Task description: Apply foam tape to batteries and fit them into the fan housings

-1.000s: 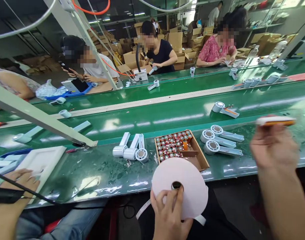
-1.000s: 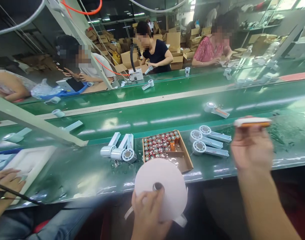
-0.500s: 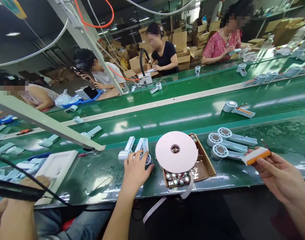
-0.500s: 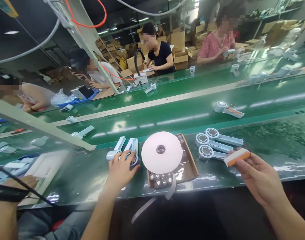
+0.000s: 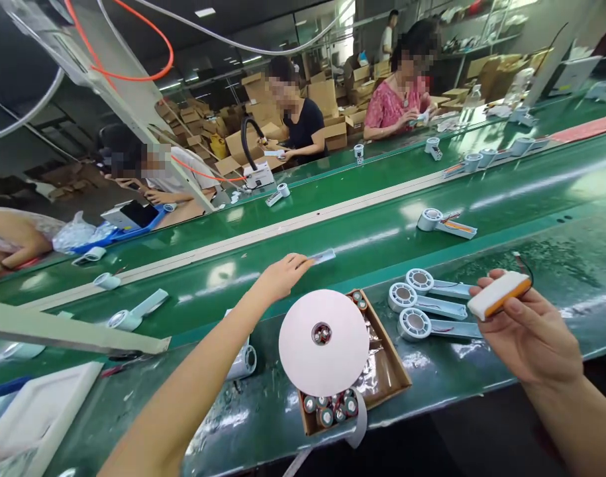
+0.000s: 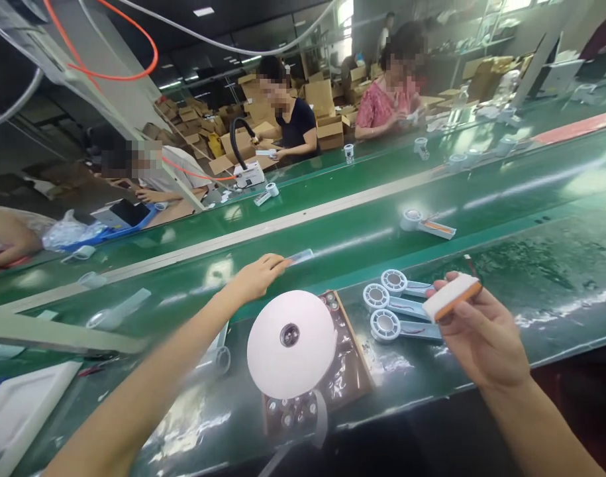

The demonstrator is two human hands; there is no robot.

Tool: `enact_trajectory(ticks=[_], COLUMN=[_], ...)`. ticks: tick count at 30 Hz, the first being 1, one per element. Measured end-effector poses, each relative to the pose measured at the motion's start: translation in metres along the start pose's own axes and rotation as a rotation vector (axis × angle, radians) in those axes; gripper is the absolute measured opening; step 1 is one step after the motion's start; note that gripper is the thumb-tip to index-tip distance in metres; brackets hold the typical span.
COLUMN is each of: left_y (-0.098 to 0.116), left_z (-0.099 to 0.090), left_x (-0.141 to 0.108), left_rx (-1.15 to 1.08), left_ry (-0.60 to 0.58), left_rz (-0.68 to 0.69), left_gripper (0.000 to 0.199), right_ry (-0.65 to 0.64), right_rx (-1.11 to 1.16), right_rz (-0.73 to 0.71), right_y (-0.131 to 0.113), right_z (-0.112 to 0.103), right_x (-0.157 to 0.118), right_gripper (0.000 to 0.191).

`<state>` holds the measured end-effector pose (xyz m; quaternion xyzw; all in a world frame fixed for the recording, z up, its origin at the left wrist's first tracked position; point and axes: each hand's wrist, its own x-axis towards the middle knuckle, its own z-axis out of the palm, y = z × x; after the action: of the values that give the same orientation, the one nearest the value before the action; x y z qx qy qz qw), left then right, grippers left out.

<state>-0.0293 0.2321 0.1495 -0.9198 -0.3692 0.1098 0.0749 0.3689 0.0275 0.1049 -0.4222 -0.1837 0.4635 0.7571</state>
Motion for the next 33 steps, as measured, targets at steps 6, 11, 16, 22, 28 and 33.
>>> enact_trajectory(ticks=[6, 11, 16, 22, 28, 33], left_y=[-0.018, -0.009, 0.018, 0.02, 0.002, -0.006], left_z=[0.033, 0.036, 0.026, 0.016, -0.004, -0.009], left_x=[0.069, 0.091, 0.115, 0.127, 0.136, 0.136], left_rx=[-0.087, -0.125, -0.144, -0.247, -0.361, -0.446], left_ry=[-0.054, -0.101, -0.166, -0.27, -0.317, -0.251], left_rz=[0.104, -0.077, -0.329, -0.281, -0.24, -0.228], left_gripper=[0.076, 0.057, 0.032, 0.025, 0.027, 0.029], right_ry=[-0.224, -0.437, -0.692, -0.796, -0.935, -1.012], right_rx=[-0.054, -0.115, -0.222, -0.351, -0.966, -1.368], right_rz=[-0.024, -0.061, -0.134, -0.257, -0.435, -0.551], right_y=[-0.014, -0.018, -0.008, 0.009, 0.061, 0.099], right_z=[0.018, 0.047, 0.095, 0.121, 0.144, 0.173], right_x=[0.014, 0.033, 0.057, 0.081, 0.13, 0.158], right_gripper=[0.049, 0.05, 0.054, 0.046, 0.04, 0.03])
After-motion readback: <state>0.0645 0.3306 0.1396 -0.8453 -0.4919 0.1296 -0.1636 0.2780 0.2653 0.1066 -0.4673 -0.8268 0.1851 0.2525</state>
